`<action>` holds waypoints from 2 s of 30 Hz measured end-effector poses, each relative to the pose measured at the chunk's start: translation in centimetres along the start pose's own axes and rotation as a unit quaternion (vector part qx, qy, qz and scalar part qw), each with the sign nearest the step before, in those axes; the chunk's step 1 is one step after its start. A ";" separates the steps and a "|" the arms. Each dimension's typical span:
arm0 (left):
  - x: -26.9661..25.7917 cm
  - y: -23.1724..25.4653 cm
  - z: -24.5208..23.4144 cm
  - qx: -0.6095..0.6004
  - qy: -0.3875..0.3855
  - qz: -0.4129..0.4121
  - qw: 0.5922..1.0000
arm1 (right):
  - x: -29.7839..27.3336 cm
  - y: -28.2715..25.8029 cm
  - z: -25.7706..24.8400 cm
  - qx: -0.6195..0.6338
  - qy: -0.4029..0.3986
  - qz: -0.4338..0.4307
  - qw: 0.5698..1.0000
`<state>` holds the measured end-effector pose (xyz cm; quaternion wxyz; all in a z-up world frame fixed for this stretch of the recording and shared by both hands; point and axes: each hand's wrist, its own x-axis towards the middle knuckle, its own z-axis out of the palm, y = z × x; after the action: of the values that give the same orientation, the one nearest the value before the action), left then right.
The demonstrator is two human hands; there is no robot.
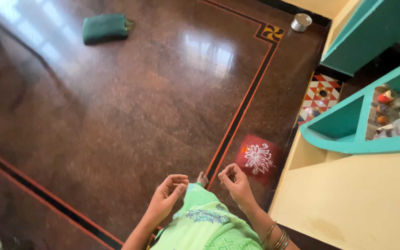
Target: The person walks from a living area into a kitchen, picks up two small containers from the counter, carries them back to the living area, and places them on a table. The person repeats this process with two different containers.
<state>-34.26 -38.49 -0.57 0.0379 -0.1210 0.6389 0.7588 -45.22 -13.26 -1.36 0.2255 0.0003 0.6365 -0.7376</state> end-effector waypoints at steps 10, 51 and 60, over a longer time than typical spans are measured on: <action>17.2 6.1 -3.9 0.024 -0.048 -0.025 0.998 | 15.6 -5.8 0.3 -0.011 0.053 -0.108 0.993; 76.4 19.7 14.3 0.083 -0.448 -0.063 0.888 | 49.8 -20.3 -16.3 0.127 0.419 -0.143 0.887; 84.3 20.9 25.2 0.091 -0.462 -0.092 0.877 | 54.1 -24.1 -27.4 0.120 0.453 -0.168 0.867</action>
<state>-123.67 -25.81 3.82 0.4093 0.1891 0.6008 0.6601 -109.70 -3.36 0.49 -0.2169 0.2540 0.5661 -0.7537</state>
